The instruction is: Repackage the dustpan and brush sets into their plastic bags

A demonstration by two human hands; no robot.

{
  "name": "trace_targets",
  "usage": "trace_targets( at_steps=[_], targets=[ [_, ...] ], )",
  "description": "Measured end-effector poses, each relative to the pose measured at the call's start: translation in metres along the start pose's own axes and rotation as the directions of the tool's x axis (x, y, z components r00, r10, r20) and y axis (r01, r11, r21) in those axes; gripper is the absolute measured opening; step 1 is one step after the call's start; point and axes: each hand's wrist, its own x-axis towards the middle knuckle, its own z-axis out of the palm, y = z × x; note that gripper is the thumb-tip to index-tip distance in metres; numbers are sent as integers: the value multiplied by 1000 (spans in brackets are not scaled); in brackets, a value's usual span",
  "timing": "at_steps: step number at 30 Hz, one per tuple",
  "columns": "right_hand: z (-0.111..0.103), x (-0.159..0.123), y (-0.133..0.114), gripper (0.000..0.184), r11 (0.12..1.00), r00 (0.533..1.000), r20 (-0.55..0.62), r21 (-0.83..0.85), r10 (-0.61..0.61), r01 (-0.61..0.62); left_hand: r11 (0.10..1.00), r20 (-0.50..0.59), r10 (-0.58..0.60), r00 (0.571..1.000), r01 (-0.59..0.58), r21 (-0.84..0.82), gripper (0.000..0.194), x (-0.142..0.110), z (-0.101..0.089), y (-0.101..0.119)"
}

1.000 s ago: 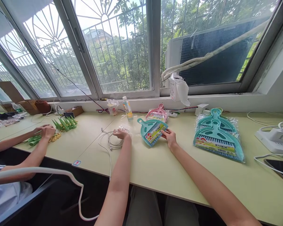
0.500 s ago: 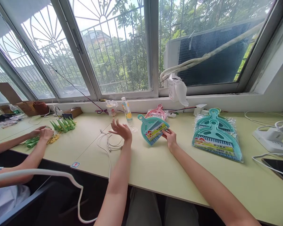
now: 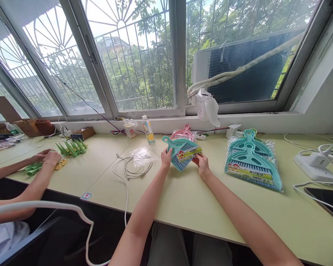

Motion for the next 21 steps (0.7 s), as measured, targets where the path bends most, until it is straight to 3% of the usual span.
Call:
trace_targets(
  at_steps=[5,8,10,13,17,21],
  targets=[
    [-5,8,-2,9,993,996,-92,-116,-6,-5,994,-102,108,989,-105,33,26,4,-6,3],
    [-16,13,-11,19,923,990,-120,-384,-79,27,993,-108,120,987,-117,36,25,4,-9,4],
    [-23,14,-20,28,751,978,-89,-655,-190,87,994,-86,112,990,-112,6,22,3,-9,5],
    [-29,11,-31,37,370,956,21,-919,-292,133,995,-65,88,994,-90,-37,20,3,-8,6],
    [-33,5,-32,45,58,937,146,-983,-317,173,997,-81,78,994,-77,18,24,3,-7,7],
    [-38,5,-19,50,-136,874,279,-960,-398,245,1000,-42,8,999,-9,-18,28,3,-8,7]
  ],
)
